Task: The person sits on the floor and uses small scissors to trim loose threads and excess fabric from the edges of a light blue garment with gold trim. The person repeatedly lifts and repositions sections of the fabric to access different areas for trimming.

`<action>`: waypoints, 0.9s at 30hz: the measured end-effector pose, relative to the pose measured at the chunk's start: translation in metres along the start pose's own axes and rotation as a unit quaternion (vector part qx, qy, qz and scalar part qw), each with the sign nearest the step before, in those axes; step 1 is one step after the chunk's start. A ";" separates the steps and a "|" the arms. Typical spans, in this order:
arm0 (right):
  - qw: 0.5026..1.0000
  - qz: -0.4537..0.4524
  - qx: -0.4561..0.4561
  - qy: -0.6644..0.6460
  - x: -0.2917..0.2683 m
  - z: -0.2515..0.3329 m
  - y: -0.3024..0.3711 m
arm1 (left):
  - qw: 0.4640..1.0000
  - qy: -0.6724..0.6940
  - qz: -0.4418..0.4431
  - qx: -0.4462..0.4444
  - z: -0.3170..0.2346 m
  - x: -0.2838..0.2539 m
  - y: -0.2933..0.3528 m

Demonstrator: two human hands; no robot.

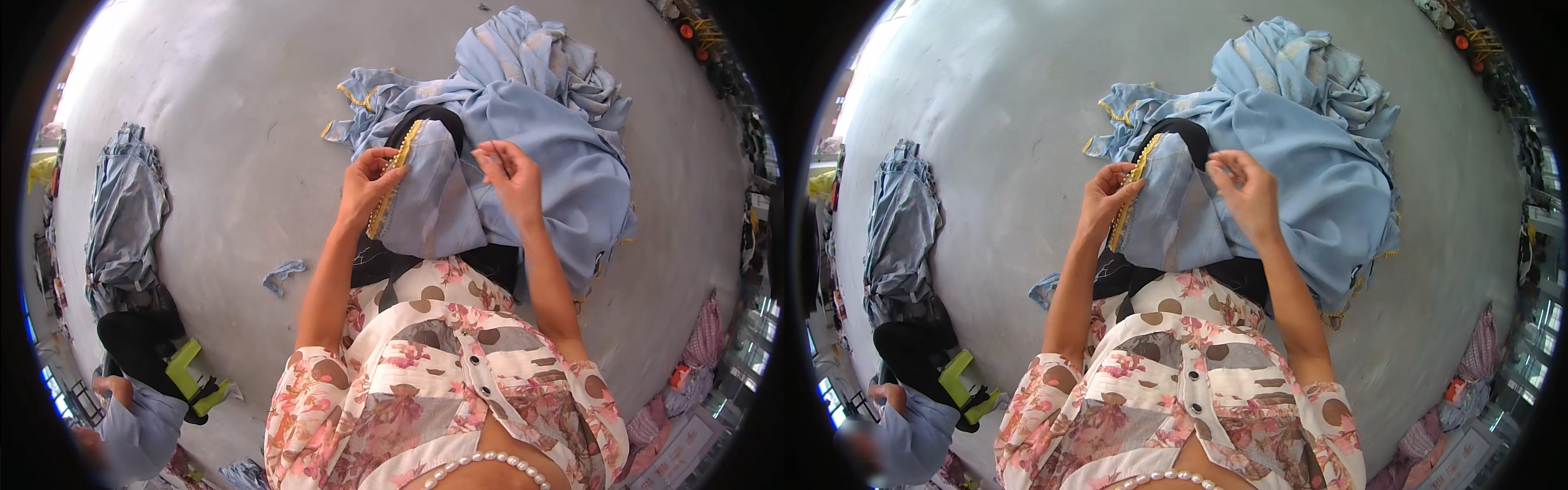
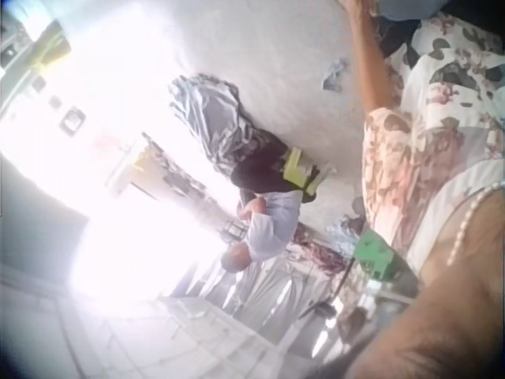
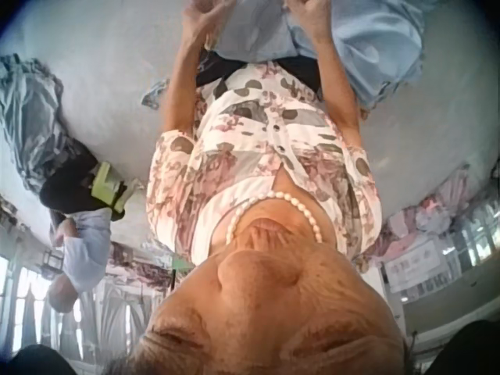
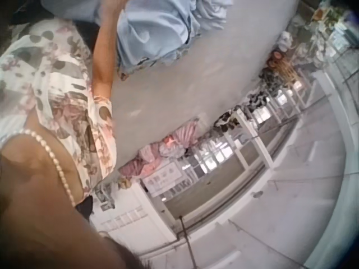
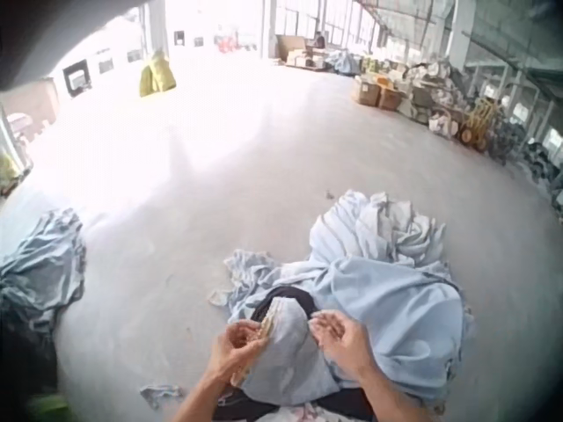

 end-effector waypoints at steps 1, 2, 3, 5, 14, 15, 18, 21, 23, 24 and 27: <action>0.999 0.009 0.019 -0.042 0.014 0.006 -0.004 | 1.000 0.004 -0.006 0.022 -0.016 0.009 0.005; 1.000 0.015 -0.006 -0.014 0.021 0.009 -0.008 | 0.998 -0.028 -0.011 0.047 -0.024 0.016 0.012; 0.999 0.021 -0.030 0.014 0.027 0.011 -0.011 | 0.996 -0.059 -0.015 0.072 -0.030 0.022 0.018; 0.994 0.023 -0.047 0.099 0.034 0.017 -0.011 | 0.974 -0.162 -0.023 0.158 -0.050 0.034 0.031; 0.995 0.061 -0.021 0.078 0.034 -0.023 -0.005 | 0.875 -0.308 0.033 0.371 -0.056 0.076 0.054; 0.998 0.055 -0.005 0.015 0.028 -0.031 -0.007 | 0.911 -0.270 0.027 0.310 -0.054 0.073 0.055; 0.988 0.027 0.042 -0.149 0.012 -0.031 -0.009 | 0.973 -0.203 0.030 0.108 -0.040 0.048 0.050; 0.968 -0.016 0.065 -0.243 -0.005 -0.024 -0.014 | 0.998 0.003 0.058 -0.036 0.001 0.017 0.038; 0.964 -0.042 0.051 -0.256 -0.014 -0.029 -0.020 | 0.990 0.036 0.086 -0.108 0.003 0.010 0.041; 0.963 -0.047 0.055 -0.260 -0.017 -0.032 -0.020 | 0.987 0.058 0.091 -0.120 0.005 0.010 0.042; 0.959 -0.060 0.068 -0.269 -0.022 -0.039 -0.022 | 0.977 0.112 0.110 -0.142 0.006 0.013 0.042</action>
Point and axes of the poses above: each hand's wrist, its own y-axis away from the middle knuckle, its own x-axis out of the palm, z = x × y, the point moved 5 cm from there along -y, towards the middle knuckle, and after that the axes turned 3 degrees about -y, right-handed, at the moved point
